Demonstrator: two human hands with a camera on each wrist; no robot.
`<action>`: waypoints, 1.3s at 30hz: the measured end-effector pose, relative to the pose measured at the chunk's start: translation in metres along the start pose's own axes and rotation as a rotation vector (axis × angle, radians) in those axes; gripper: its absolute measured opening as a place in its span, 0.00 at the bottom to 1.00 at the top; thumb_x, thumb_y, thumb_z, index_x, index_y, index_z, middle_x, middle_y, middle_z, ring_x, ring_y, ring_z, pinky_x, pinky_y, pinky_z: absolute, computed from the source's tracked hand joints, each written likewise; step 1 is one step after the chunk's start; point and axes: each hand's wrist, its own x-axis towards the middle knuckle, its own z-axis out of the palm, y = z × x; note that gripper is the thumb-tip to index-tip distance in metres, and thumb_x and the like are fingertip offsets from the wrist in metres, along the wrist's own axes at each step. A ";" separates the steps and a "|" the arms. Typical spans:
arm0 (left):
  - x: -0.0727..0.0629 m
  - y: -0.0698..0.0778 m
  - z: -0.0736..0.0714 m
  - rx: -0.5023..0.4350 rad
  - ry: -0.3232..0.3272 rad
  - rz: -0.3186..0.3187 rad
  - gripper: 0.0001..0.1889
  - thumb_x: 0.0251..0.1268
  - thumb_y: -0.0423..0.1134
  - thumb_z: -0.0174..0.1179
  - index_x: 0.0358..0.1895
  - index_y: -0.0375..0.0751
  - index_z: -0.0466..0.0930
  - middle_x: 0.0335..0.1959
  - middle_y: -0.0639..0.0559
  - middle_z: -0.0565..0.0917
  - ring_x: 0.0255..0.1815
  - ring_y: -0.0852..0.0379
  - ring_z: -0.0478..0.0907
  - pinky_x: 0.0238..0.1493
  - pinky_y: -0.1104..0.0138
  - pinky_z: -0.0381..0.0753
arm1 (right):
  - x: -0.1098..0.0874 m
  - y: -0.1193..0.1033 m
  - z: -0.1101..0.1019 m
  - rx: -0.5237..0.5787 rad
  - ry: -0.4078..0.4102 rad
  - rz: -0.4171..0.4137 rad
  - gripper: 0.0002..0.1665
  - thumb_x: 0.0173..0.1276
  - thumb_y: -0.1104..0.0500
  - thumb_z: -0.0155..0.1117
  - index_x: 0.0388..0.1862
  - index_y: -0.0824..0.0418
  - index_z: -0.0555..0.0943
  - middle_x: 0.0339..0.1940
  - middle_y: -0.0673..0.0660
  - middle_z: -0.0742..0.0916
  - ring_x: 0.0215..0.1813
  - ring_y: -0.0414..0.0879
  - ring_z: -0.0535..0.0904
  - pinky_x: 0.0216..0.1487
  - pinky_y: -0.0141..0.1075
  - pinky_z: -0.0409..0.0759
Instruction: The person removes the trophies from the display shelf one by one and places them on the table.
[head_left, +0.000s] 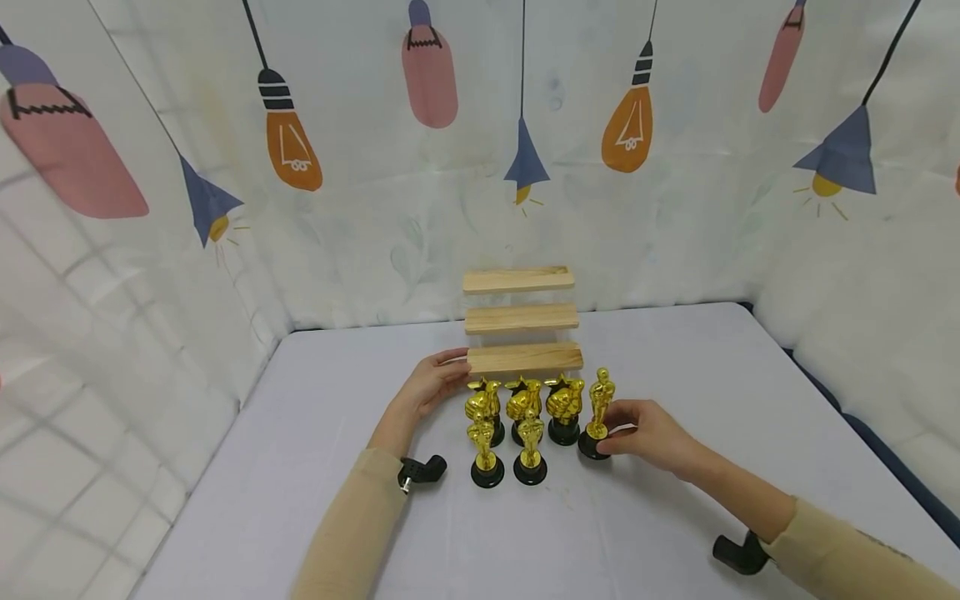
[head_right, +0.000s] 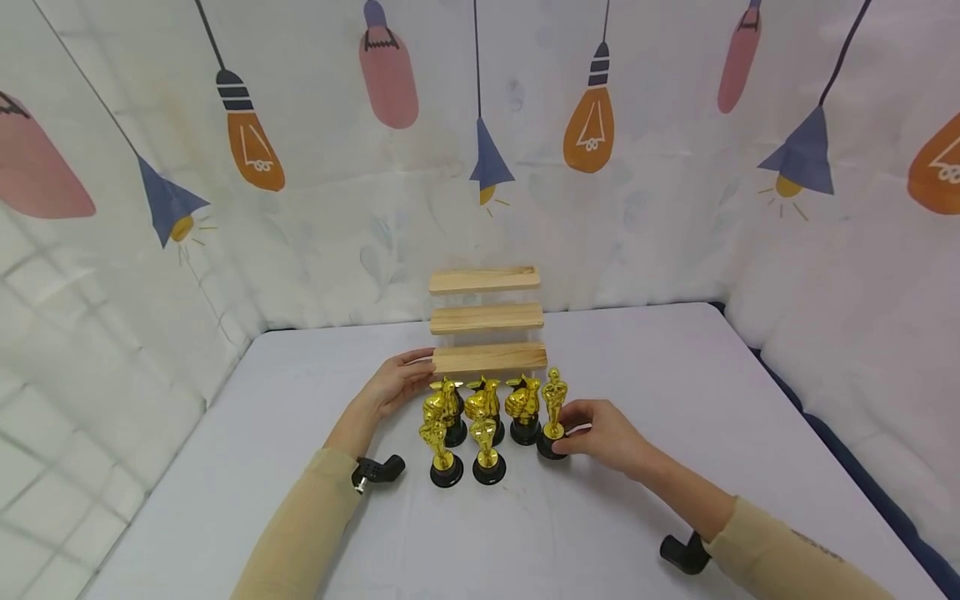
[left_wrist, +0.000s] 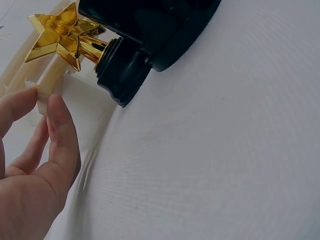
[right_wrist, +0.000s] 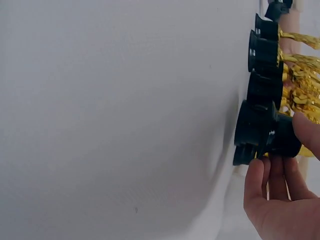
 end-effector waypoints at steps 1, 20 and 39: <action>0.000 0.000 0.000 0.002 -0.002 0.000 0.28 0.72 0.27 0.62 0.73 0.29 0.68 0.63 0.34 0.78 0.50 0.54 0.83 0.53 0.64 0.85 | 0.000 0.001 0.001 -0.002 0.001 0.002 0.21 0.61 0.62 0.79 0.50 0.69 0.82 0.47 0.59 0.85 0.51 0.53 0.83 0.47 0.36 0.85; 0.000 0.000 0.001 0.003 0.007 0.015 0.27 0.74 0.27 0.61 0.72 0.28 0.68 0.62 0.34 0.78 0.49 0.55 0.83 0.53 0.64 0.85 | 0.004 0.008 0.021 0.000 0.006 0.031 0.23 0.58 0.64 0.80 0.50 0.69 0.82 0.46 0.57 0.85 0.48 0.50 0.83 0.45 0.36 0.84; -0.001 0.001 0.001 0.002 -0.001 0.008 0.27 0.73 0.27 0.61 0.73 0.28 0.67 0.62 0.34 0.77 0.50 0.55 0.83 0.53 0.65 0.85 | 0.010 0.011 0.041 -0.016 -0.015 0.008 0.22 0.53 0.67 0.81 0.44 0.69 0.81 0.39 0.57 0.84 0.39 0.48 0.80 0.37 0.35 0.83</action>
